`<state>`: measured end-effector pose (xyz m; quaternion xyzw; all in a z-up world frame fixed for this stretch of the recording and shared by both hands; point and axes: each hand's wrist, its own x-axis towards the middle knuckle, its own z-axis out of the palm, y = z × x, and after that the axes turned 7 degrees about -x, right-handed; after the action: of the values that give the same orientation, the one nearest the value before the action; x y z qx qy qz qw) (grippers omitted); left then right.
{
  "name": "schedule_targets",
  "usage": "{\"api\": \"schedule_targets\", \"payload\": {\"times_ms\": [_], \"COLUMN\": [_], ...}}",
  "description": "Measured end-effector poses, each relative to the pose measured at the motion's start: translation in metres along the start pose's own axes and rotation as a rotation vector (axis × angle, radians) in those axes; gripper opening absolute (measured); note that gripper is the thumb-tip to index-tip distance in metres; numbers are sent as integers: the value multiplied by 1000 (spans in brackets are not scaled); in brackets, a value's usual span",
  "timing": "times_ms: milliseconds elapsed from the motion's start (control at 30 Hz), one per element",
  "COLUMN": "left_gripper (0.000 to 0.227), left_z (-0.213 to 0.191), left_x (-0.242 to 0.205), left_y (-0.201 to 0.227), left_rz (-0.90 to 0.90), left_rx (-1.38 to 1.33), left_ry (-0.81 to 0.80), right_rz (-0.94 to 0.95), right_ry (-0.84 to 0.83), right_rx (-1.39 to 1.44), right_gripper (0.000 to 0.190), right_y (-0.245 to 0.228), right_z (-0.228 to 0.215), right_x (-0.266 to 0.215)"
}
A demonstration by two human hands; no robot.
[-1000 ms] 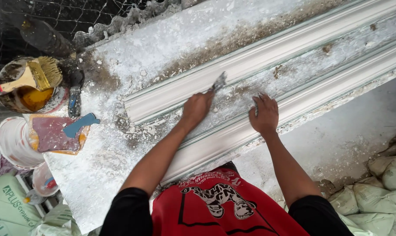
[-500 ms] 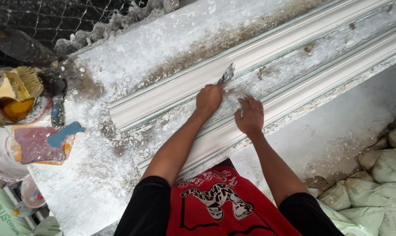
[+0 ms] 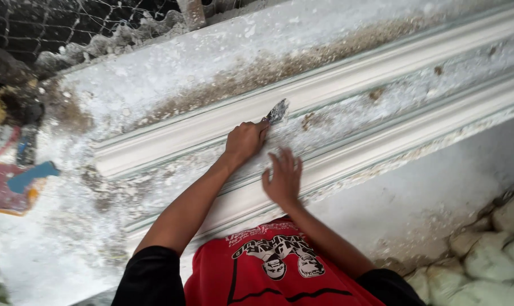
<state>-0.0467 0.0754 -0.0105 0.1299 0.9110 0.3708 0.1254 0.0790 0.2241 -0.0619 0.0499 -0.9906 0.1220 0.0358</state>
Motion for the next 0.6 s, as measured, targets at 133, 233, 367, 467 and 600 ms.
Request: {"api": "schedule_targets", "payload": {"times_ms": [133, 233, 367, 467, 600], "left_gripper": [26, 28, 32, 33, 29], "left_z": [22, 13, -3, 8, 45], "left_x": [22, 14, -6, 8, 44], "left_y": [26, 21, 11, 18, 47], "left_rz": [-71, -52, -55, -64, -63], "left_rx": [-1, 16, 32, 80, 121], "left_ry": [24, 23, -27, -16, -27], "right_rz": [-200, -319, -273, -115, 58], "right_ry": [-33, -115, 68, 117, 71], "right_rx": [152, 374, 311, 108, -110], "right_gripper": [52, 51, 48, 45, 55], "right_y": [46, 116, 259, 361, 439], "right_z": [-20, -32, -44, -56, -45], "right_x": [-3, 15, 65, 105, 125]}}
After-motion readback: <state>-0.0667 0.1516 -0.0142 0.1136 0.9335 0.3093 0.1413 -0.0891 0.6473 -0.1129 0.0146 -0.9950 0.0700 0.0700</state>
